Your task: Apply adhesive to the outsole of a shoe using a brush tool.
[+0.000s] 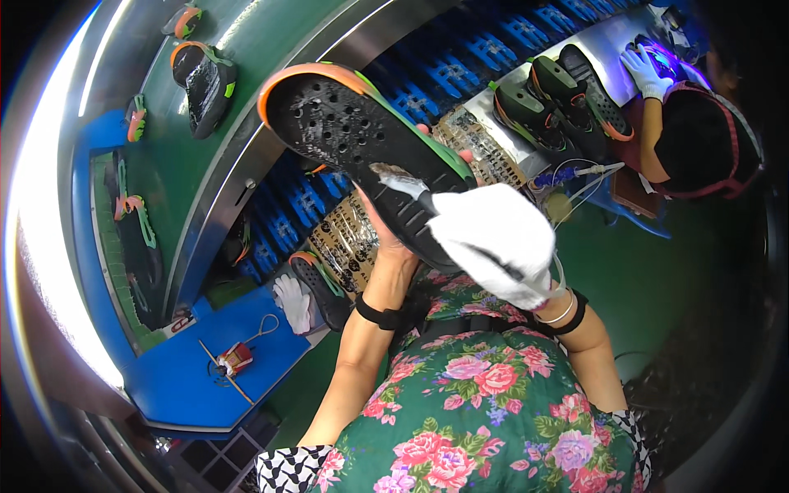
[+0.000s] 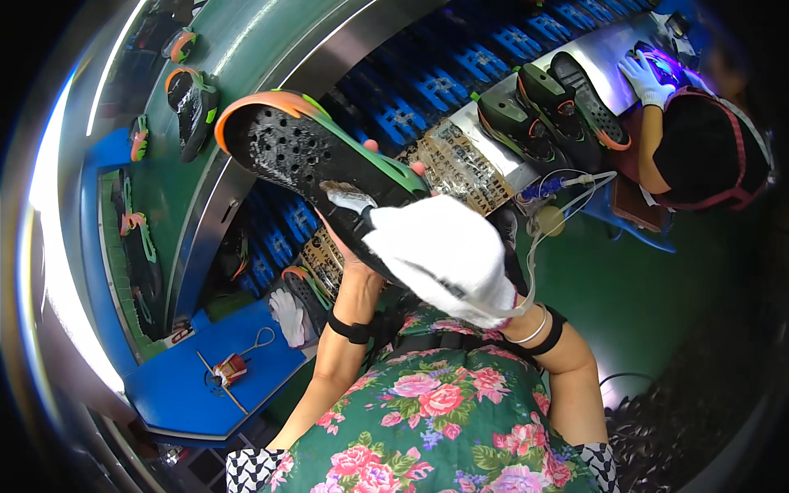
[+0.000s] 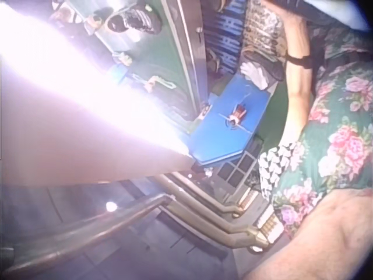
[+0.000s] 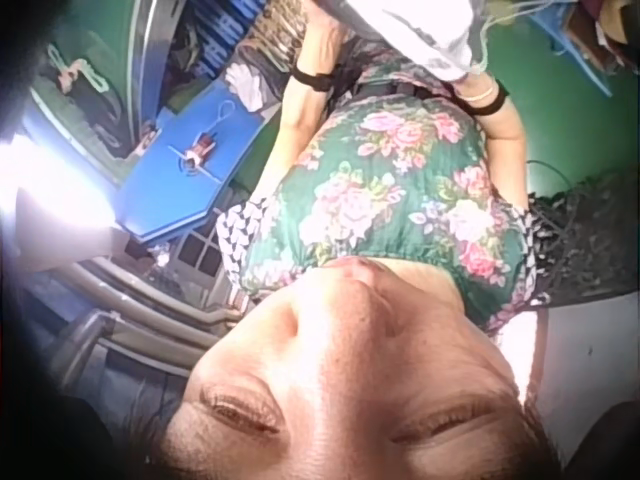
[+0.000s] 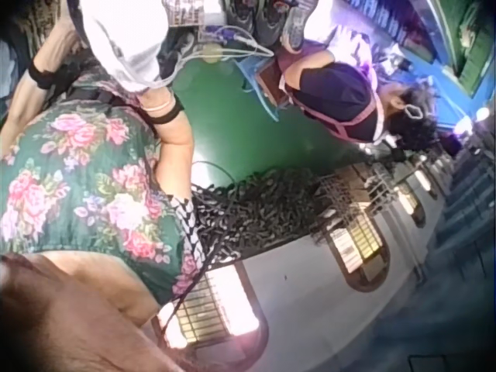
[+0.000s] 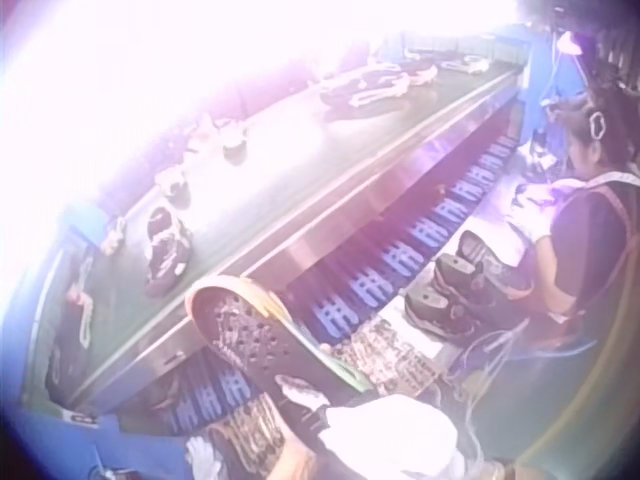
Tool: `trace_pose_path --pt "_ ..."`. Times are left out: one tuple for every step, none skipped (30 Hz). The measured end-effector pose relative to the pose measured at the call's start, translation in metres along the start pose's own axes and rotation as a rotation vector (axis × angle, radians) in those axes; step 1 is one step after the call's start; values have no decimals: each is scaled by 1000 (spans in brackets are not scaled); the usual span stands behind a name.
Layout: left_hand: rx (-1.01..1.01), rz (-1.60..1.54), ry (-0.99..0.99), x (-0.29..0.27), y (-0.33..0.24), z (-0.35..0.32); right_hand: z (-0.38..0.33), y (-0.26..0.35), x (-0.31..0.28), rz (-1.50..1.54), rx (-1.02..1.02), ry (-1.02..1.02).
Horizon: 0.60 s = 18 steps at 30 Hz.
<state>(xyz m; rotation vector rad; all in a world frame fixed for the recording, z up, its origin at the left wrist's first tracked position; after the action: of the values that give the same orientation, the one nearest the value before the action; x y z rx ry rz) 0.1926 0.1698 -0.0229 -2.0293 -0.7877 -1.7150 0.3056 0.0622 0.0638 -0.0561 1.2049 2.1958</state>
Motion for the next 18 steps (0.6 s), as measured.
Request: trace_pose_path --pt "-53 73 62 -2 -3 1 -2 4 4 -47 -52 59" --pt "-106 146 124 -3 -3 1 -4 8 9 -94 -104 118" --pt "-105 124 177 0 -1 0 -6 10 16 -83 -125 95" --pt "-104 124 170 -3 -3 2 -7 10 15 -79 -119 96" --pt "-107 120 213 -5 -6 5 -6 9 12 28 -97 92" --pt "-111 117 255 -7 -7 6 -5 8 11 135 -74 87" --pt "-111 118 247 -3 -6 4 -5 5 8 135 -58 38" --pt "-69 89 214 1 -6 4 -3 5 3 5 -102 25" --pt "-29 58 184 5 -5 5 -6 -2 0 7 -77 36" --pt "11 28 155 7 -5 5 -7 -6 -2 9 -52 46" --pt "45 207 92 1 -12 4 -8 -5 -3 19 -71 107" --pt "42 207 89 1 -10 5 -12 1 1 -48 -110 159" --pt "42 125 122 3 -8 6 -18 4 6 -46 -120 152" --pt "41 43 154 4 -6 7 -23 6 10 -44 -129 144" --pt "14 86 258 3 -7 8 -24 9 12 46 -92 117" --pt "16 89 256 0 -10 9 -23 9 11 49 -91 117" --pt "6 91 232 -2 -15 10 -21 8 7 110 -21 120" --pt "-5 94 209 -5 -19 10 -18 6 3 171 49 123"
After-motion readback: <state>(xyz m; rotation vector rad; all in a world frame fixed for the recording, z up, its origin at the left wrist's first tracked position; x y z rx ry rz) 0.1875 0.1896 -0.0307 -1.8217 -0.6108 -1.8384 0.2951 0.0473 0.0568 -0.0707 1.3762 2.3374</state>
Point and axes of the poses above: each hand's wrist, its own z-axis towards the middle knuckle, its own x-axis out of the palm, y = z × x, the point moved 3 cm from there along z, towards the middle knuckle, and after that the axes turned 4 degrees about -z, right-handed, at the moved point
